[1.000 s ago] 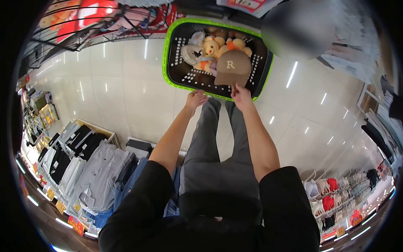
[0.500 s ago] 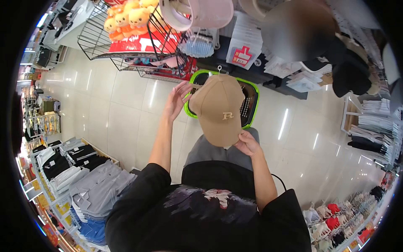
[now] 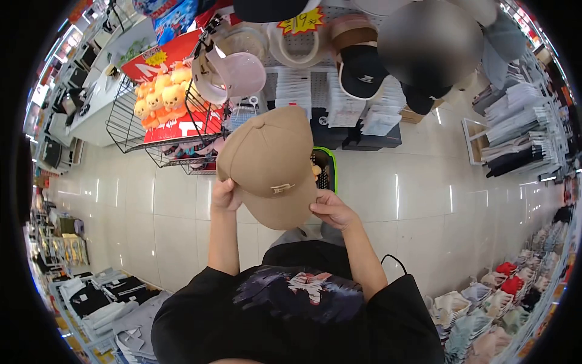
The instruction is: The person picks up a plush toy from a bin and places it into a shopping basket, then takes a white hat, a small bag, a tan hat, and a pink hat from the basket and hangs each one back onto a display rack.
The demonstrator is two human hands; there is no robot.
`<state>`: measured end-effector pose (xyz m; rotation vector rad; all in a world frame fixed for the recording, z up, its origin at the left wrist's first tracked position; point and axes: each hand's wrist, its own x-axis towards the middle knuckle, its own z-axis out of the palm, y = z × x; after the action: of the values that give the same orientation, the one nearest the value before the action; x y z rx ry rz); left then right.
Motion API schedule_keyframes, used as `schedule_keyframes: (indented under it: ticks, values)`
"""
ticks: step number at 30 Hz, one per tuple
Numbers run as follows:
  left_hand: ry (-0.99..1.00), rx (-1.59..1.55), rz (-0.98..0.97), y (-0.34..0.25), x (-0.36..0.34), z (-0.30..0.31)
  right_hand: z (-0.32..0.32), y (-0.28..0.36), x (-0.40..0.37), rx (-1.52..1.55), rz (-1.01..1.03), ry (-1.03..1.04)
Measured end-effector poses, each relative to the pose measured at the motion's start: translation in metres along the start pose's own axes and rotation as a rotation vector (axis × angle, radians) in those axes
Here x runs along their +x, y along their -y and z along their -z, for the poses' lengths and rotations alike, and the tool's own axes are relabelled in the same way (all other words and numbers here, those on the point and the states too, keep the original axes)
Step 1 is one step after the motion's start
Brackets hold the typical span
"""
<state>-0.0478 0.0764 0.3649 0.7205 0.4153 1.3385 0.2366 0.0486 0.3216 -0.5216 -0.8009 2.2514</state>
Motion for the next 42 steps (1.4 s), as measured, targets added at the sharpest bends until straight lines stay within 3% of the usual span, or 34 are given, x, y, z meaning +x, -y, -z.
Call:
schedule_keyframes:
  ticks: [2, 3, 4, 6, 8, 10, 12, 15, 17, 20, 23, 27, 29, 35, 42]
  values:
    - [0.034, -0.15, -0.031, 0.036, -0.006, 0.008, 0.011, 0.01, -0.011, -0.169, -0.029, 0.008]
    - [-0.006, -0.289, 0.044, 0.052, -0.01, 0.004, 0.016, 0.012, -0.017, -0.338, -0.071, 0.011]
    - [-0.049, -0.425, 0.121, 0.063, -0.015, -0.006, 0.015, 0.014, -0.024, -0.323, -0.058, 0.01]
    - [-0.06, -0.452, 0.159, 0.087, -0.024, -0.036, 0.016, 0.033, -0.036, -0.414, 0.206, -0.246]
    - [-0.066, -0.49, 0.186, 0.113, -0.029, -0.068, 0.029, 0.057, -0.057, -0.349, 0.197, -0.282]
    - [-0.074, -0.624, 0.227, 0.141, -0.033, -0.099, 0.043, 0.083, -0.078, -0.108, 0.323, -0.163]
    - [-0.052, -0.701, 0.257, 0.172, -0.031, -0.124, 0.06, 0.102, -0.105, -0.104, 0.412, -0.189]
    - [-0.055, -0.747, 0.28, 0.207, -0.031, -0.16, 0.096, 0.117, -0.156, -0.124, 0.325, -0.102]
    - [0.064, -0.77, 0.322, 0.222, -0.023, -0.186, 0.093, 0.131, -0.183, -0.061, 0.486, -0.091]
    - [0.061, -0.674, 0.26, 0.246, -0.013, -0.218, 0.091, 0.155, -0.215, -0.083, 0.602, -0.141]
    - [-0.003, -0.595, 0.272, 0.272, -0.008, -0.223, 0.117, 0.176, -0.243, -0.179, 0.597, -0.033]
    - [0.013, -0.488, 0.32, 0.277, 0.004, -0.232, 0.117, 0.22, -0.267, -0.252, 0.596, -0.07]
    - [-0.011, -0.267, 0.247, 0.263, 0.008, -0.243, 0.108, 0.245, -0.266, -0.449, 0.654, -0.077]
    - [-0.013, -0.155, 0.284, 0.249, 0.026, -0.252, 0.077, 0.282, -0.234, -0.587, 0.528, -0.187]
    - [0.018, -0.07, 0.252, 0.245, 0.091, -0.235, 0.094, 0.303, -0.182, -0.707, 0.594, -0.268]
